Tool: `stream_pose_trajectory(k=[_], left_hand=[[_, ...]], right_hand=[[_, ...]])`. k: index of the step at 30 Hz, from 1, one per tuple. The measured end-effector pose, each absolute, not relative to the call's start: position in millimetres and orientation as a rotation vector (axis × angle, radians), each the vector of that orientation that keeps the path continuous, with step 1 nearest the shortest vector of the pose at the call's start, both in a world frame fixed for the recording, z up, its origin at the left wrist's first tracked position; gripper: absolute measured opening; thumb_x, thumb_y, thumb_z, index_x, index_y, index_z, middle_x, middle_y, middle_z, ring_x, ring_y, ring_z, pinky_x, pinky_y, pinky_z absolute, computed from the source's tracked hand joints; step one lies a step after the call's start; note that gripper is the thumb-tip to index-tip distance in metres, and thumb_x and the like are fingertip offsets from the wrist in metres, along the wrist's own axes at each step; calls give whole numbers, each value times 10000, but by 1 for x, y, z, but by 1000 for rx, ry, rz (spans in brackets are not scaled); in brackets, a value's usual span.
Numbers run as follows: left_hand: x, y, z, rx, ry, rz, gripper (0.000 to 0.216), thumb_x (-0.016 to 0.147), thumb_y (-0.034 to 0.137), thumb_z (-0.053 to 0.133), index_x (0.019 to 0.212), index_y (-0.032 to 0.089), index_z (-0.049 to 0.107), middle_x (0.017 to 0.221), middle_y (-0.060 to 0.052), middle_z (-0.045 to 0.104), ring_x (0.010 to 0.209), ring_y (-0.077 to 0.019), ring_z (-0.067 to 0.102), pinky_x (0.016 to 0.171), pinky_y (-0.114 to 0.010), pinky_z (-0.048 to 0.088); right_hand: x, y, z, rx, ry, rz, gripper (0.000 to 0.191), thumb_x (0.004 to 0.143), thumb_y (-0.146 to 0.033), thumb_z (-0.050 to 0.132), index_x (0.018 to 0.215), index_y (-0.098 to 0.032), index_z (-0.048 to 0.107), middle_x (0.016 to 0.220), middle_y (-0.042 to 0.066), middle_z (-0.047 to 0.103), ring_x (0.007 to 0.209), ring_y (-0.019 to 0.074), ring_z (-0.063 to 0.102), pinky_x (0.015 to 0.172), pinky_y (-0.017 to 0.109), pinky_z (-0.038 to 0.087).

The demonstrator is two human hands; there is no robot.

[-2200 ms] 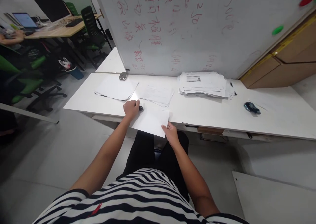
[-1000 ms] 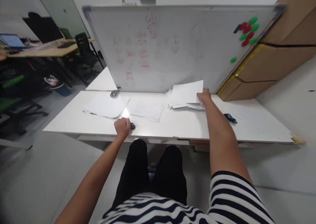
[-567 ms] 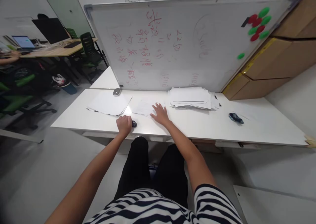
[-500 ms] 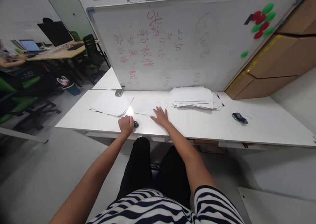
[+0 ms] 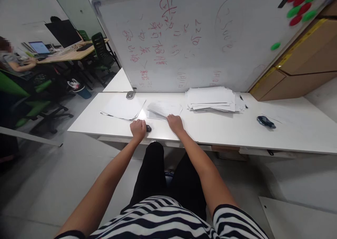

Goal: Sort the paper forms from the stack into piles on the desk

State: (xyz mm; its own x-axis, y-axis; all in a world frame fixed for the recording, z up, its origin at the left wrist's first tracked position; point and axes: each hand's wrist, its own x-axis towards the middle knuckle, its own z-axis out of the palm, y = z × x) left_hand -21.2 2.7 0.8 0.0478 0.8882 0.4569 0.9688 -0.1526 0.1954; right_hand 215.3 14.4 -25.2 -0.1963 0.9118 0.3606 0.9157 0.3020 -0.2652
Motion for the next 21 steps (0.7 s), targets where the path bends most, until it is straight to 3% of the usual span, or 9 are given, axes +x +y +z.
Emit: stream_pose_trajectory(k=[4,9,18,21], left_hand=[[-22,3,0,-2142,-1889,-730,385,945,286,316,642,192,534,717,-70,594,781,-212,509,693,-354,244],[-22,3,0,-2135,-1887,-702,403,953,288,297,644,192,536,718,-67,593,777,-208,513,691,-352,248],[-19,1,4,-2140,-1950,-633,421,958,297,269,689,190,574,753,-78,599,819,-215,524,718,-355,274],[-20,0,5,-2159,-1961,-630,438,960,305,249,703,190,584,765,-81,599,825,-216,522,733,-360,284]], right_hand=[[217,13,-23,-1629,-2112,-99,418,1004,-298,265,1006,-123,645,974,123,686,901,210,606,770,310,353],[219,13,-22,-1598,-2122,-96,373,994,-342,327,987,-169,657,1064,89,674,949,195,594,790,297,335],[214,13,-21,-1754,-2160,-124,388,982,-231,250,1149,-110,579,1031,131,661,877,222,585,789,331,324],[213,12,-19,-1806,-2111,-118,373,958,-225,299,1248,-122,509,1122,142,637,940,234,574,843,352,321]])
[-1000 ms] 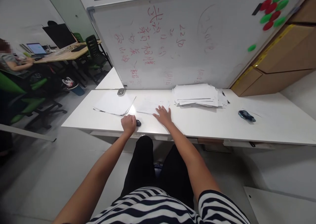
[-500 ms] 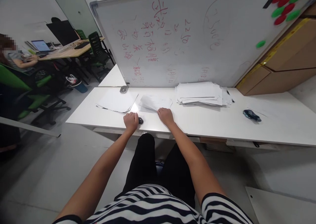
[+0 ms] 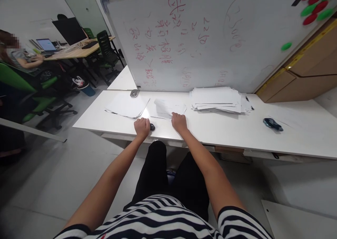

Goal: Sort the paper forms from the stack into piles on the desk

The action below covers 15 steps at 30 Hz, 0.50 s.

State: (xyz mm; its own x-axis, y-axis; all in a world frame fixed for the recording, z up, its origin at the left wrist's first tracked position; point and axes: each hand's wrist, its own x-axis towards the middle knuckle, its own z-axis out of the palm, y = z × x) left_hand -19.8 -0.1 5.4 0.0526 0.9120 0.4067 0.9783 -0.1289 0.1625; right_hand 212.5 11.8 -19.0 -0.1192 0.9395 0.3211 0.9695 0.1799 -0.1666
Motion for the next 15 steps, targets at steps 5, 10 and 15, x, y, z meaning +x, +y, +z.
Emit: stream_pose_trajectory(k=[5,10,15], left_hand=[[-18,-4,10,-2193,-2031,-604,461,959,322,228,734,188,608,798,-92,615,876,-227,532,774,-371,311],[-16,3,29,-2279,-2188,-486,402,926,451,311,945,218,639,1018,-97,642,1038,-273,518,854,-416,353],[1,39,56,-2524,-1999,-79,410,861,500,416,1110,223,589,1229,-109,577,1208,-309,427,982,-469,332]], right_hand=[[212,12,-17,-1840,-2055,-73,355,943,-267,325,1187,-161,560,1330,137,533,1165,268,478,922,398,316],[215,16,-18,-1929,-1999,32,398,948,-324,298,1226,-191,549,1389,109,490,1272,267,394,1008,445,280],[218,26,-19,-2159,-1816,188,649,899,-585,313,1420,-199,346,1548,119,216,1426,328,91,1092,582,86]])
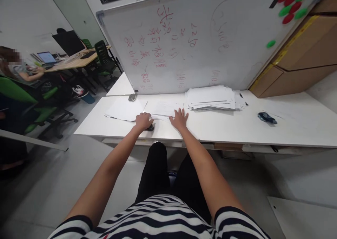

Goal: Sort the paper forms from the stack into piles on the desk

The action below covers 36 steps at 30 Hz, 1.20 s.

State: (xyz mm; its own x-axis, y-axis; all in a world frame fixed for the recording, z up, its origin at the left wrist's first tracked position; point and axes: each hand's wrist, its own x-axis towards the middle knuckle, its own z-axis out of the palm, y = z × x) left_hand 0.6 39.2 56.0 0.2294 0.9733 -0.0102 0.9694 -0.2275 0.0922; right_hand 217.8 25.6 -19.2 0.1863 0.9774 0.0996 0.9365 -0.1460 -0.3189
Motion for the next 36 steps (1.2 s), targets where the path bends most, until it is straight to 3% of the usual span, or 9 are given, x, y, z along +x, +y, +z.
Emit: stream_pose_trajectory(k=[3,7,10,12,17,23,36], left_hand=[[23,61,56,2432,1726,-75,560,853,601,347,1241,228,501,1390,-107,460,1350,-304,277,1020,-446,334],[43,76,37,2252,1806,-242,809,790,716,324,1419,209,280,1558,-135,163,1435,-349,57,1086,-519,239],[43,79,25,2192,1818,-219,836,778,726,325,1453,251,188,1584,-110,34,1441,-345,48,1105,-545,178],[42,81,23,2162,1806,-198,835,760,738,348,1443,281,196,1584,-100,48,1437,-344,73,1092,-564,188],[46,84,26,2132,1883,-124,869,687,779,428,1379,272,291,1512,-149,241,1370,-368,223,1027,-557,272],[52,98,30,2086,1936,-139,902,581,765,572,1304,272,351,1435,-157,321,1314,-377,289,1009,-516,297],[66,119,38,2032,1986,-281,902,490,739,673,1204,255,413,1389,-177,345,1277,-402,325,985,-517,304]], right_hand=[[217,30,-18,-2226,-1817,282,784,862,-697,237,1470,-202,242,1574,119,103,1438,322,14,1101,592,17],[216,33,-14,-2281,-1860,333,790,867,-702,153,1492,-220,171,1583,89,40,1444,287,-17,1112,577,-10],[217,34,-13,-2302,-1864,339,745,886,-667,133,1492,-235,171,1584,77,43,1445,279,-6,1112,585,12],[217,35,-13,-2295,-1860,335,724,896,-648,138,1490,-237,184,1584,77,55,1445,285,5,1109,596,25],[217,34,-13,-2262,-1864,344,695,909,-625,158,1485,-240,219,1581,70,89,1442,299,32,1102,617,31],[217,31,-13,-2201,-1822,317,672,921,-605,156,1473,-235,258,1576,55,125,1441,295,57,1110,606,20],[216,30,-16,-2187,-1814,272,660,929,-586,150,1465,-222,278,1570,69,151,1437,302,76,1105,607,31]])
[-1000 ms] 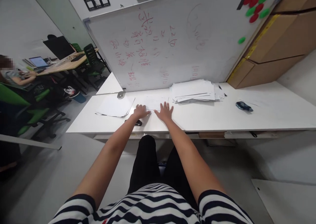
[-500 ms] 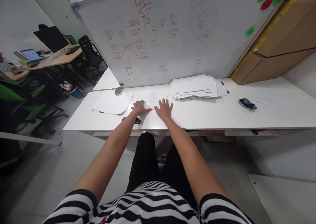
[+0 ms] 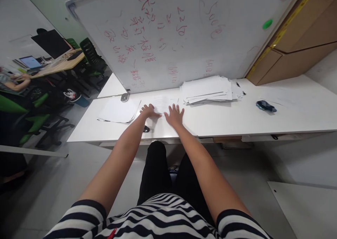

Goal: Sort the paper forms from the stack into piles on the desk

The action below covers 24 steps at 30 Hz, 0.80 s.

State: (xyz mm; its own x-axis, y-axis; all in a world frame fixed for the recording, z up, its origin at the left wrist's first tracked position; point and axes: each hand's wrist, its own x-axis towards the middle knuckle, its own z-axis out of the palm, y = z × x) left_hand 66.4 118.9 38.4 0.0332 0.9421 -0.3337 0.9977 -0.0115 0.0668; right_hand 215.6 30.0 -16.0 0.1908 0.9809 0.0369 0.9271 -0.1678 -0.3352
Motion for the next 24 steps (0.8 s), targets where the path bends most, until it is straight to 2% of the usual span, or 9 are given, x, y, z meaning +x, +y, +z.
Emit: stream_pose_trajectory(k=[9,13,17,20,24], left_hand=[[63,116,47,2125,1954,-321,900,551,766,619,1240,225,413,1372,-194,375,1270,-396,346,965,-482,329],[57,109,48,2282,1942,-205,746,676,731,539,1205,213,459,1312,-178,452,1212,-351,431,916,-431,380],[50,109,57,2457,1829,-321,585,772,652,495,1157,211,515,1186,-147,560,1050,-291,567,843,-367,415],[44,114,66,2591,1661,-464,448,817,555,501,1126,233,542,1098,-105,622,984,-248,601,801,-324,419],[37,113,72,2725,1584,-536,269,879,344,449,1085,235,584,1007,-87,663,1002,-243,590,870,-361,380]], right_hand=[[216,28,-13,-2185,-1875,278,743,888,-672,159,1477,-228,248,1573,78,135,1430,347,39,1085,635,16],[217,29,-11,-2158,-1885,310,796,840,-740,224,1475,-261,246,1577,58,124,1428,369,14,1077,652,3],[216,30,-10,-2152,-1883,302,788,843,-725,250,1476,-255,244,1573,62,143,1426,372,20,1077,654,-1],[216,30,-10,-2147,-1866,279,773,857,-703,238,1476,-240,243,1567,69,168,1426,367,42,1080,651,6],[216,30,-10,-2148,-1856,280,765,857,-697,268,1473,-244,251,1565,76,176,1426,372,54,1077,656,9]])
